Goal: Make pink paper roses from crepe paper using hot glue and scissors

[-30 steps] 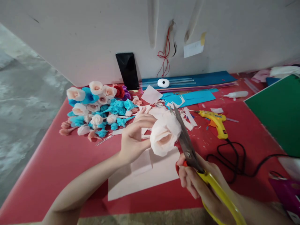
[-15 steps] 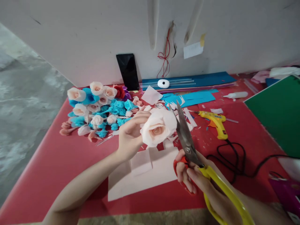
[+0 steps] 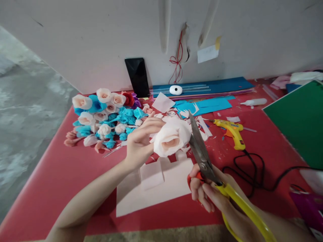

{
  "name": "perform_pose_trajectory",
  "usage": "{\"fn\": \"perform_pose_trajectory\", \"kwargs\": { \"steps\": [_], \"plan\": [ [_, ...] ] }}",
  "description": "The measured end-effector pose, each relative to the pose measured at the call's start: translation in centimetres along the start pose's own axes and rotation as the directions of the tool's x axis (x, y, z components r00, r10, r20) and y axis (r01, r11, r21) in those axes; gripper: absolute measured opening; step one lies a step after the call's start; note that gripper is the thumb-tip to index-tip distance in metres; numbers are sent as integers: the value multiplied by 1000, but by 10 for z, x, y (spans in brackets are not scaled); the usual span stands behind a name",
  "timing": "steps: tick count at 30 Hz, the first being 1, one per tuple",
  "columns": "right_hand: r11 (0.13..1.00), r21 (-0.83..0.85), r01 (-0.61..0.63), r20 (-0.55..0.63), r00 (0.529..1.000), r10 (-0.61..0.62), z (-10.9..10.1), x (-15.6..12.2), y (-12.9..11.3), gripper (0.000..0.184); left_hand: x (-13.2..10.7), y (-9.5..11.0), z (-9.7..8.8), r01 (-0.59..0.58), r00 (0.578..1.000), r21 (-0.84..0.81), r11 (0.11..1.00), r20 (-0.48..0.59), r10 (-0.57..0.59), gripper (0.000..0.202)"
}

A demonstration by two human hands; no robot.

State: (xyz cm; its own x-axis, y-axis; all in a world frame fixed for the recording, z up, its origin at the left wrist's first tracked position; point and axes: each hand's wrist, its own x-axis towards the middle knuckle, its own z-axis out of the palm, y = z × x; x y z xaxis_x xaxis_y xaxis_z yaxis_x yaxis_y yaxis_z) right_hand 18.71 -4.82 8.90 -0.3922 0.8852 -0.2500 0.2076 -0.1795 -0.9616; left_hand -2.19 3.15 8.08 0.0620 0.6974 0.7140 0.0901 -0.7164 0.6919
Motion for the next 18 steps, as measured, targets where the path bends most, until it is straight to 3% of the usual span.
{"fn": "perform_pose_trajectory", "kwargs": {
  "steps": [10,18],
  "plan": [
    [996,15,-90,65,994,89,-3,-4,-5,23,0,0,0,-15,999,-20,1000,39,16,18],
    [999,0,-39,70,997,39,-3,-3,-3,14,-1,0,1,-11,999,-36,999,42,13,17]
  ]
}}
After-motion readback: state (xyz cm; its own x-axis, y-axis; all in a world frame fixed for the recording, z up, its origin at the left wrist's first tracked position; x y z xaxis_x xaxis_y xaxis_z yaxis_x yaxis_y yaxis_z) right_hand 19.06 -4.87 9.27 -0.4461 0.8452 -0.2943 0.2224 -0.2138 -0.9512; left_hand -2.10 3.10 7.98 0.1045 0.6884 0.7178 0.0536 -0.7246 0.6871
